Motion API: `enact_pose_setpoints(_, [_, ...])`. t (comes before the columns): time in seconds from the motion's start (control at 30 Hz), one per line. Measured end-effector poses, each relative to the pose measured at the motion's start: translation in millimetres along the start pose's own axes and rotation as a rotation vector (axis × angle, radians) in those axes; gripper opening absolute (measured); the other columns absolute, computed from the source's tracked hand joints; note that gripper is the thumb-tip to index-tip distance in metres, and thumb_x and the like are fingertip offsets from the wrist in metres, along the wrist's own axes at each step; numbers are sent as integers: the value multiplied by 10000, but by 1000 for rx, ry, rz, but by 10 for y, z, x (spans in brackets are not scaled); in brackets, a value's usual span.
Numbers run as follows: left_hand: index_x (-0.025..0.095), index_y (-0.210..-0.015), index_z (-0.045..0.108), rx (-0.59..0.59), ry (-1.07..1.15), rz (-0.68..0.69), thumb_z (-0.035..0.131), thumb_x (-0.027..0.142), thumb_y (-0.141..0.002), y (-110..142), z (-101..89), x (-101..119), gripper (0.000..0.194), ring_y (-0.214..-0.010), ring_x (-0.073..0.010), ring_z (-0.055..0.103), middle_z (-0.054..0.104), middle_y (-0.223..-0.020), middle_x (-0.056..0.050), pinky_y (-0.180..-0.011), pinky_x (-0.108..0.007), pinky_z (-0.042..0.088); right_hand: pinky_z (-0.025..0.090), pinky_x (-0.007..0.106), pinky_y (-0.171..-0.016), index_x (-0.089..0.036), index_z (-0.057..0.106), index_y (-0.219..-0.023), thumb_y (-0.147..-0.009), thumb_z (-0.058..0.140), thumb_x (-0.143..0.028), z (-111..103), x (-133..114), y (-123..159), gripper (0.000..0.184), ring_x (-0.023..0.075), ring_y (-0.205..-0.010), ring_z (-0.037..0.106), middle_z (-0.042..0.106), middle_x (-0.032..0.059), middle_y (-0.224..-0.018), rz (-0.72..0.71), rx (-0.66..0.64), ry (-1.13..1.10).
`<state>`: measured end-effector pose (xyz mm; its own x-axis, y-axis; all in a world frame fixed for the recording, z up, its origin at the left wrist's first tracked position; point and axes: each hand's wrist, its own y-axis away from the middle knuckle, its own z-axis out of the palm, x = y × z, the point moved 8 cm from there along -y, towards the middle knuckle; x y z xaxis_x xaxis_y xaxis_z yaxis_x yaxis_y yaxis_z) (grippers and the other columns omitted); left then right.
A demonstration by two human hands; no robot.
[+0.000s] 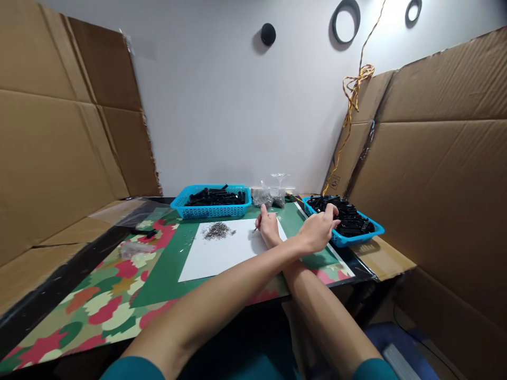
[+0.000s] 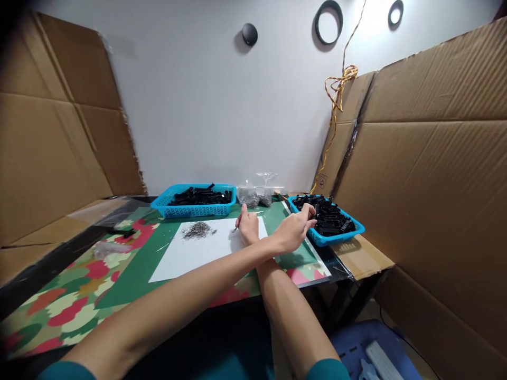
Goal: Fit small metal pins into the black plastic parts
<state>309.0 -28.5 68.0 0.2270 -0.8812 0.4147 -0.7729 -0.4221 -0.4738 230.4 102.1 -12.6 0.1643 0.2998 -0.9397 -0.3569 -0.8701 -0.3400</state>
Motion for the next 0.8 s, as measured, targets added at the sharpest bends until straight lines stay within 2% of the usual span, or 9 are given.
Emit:
enact_pose_setpoints(0.17, [213,-1102,581,94,18,-34,599,256,-1032,-216,160,-19,85,-1064,-248,684,687,-1111,-81,-955,-366,523,382,296,-567,-253,505,-483,-983,314,-798,18,0,10,764,173,-513,507,511,18,-462,18,-12,-25])
enact_pose_setpoints(0.3, [217,-1052,650,97,73,-87,709,222,-958,-280,228,-84,111,-1085,-244,675,650,-1129,-68,-970,-364,535,377,296,-571,-243,515,-467,-984,303,-806,28,-9,-5,793,166,-510,499,505,18,-465,26,-24,-33])
enact_pose_setpoints(0.53, [197,-1049,699,86,120,-80,706,199,-956,-343,265,-102,94,-1072,-246,690,682,-1102,-69,-972,-380,545,382,282,-550,-249,496,-507,-995,311,-790,44,19,-54,751,171,-496,517,496,10,-433,29,-23,-39])
enact_pose_setpoints(0.7, [208,-1161,655,105,129,-71,779,250,-905,-347,254,-70,287,-1035,-241,689,688,-1082,-53,-956,-392,549,386,278,-540,-252,493,-512,-987,295,-804,56,14,-60,755,175,-501,529,499,14,-432,23,-36,-36])
enact_pose_setpoints(0.8, [214,-1187,642,121,138,-59,753,297,-931,-298,218,-51,291,-1038,-237,685,680,-1107,-58,-944,-380,549,383,280,-533,-253,495,-511,-984,287,-809,48,4,-50,759,175,-494,522,485,11,-423,16,-37,-32])
